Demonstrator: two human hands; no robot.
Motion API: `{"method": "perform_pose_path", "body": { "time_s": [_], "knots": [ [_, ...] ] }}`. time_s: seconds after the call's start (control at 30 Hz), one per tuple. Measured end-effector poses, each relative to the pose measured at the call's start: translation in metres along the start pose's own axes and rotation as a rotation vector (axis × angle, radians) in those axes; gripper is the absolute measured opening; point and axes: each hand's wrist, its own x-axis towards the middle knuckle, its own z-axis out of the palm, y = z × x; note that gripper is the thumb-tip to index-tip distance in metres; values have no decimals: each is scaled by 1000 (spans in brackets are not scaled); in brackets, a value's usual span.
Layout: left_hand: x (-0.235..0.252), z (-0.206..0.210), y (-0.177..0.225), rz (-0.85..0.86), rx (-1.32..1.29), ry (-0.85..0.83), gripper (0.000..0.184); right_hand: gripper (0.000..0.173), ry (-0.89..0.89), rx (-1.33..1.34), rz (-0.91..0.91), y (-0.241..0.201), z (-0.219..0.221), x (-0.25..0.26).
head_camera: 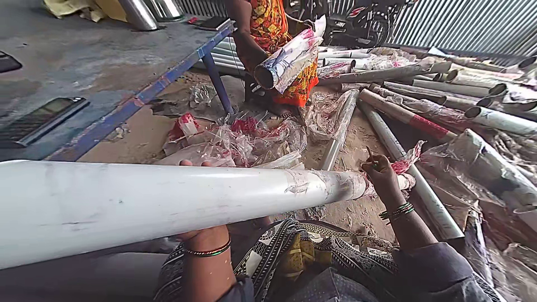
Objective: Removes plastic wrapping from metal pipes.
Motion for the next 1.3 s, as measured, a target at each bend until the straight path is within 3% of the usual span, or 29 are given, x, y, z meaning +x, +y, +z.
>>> {"method": "perform_pose_path", "body": {
  "time_s": [0.1, 0.33, 0.43, 0.53, 0.7, 0.93, 1.17, 1.3],
  "knots": [
    [1, 5, 0, -46, -67, -29, 62, 12, -34, -4, -41, -5, 6, 10],
    [1, -2, -1, -71, -126, -90, 73, 32, -128, -59, 16, -8, 28, 32],
    [1, 2, -2, -52, -93, -66, 70, 21, -75, -36, -4, -9, 35, 28],
    [2, 3, -2, -56, -159, -46, 69, 3, -37, 173, -34, -6, 39, 23],
    [4, 5, -2, -73, -208, -10, 71, 17, -51, 368, -11, -14, 35, 6],
    [7, 6, -2, -45, -130, -77, 80, 26, -124, 302, -63, -16, 26, -11],
    [9, -1, -4, 26, -31, -77, 81, 13, -97, 214, -105, -20, 27, -13],
    [8, -1, -4, 13, -74, -61, 84, 15, -86, 270, -74, -22, 32, -14]
  ]
}}
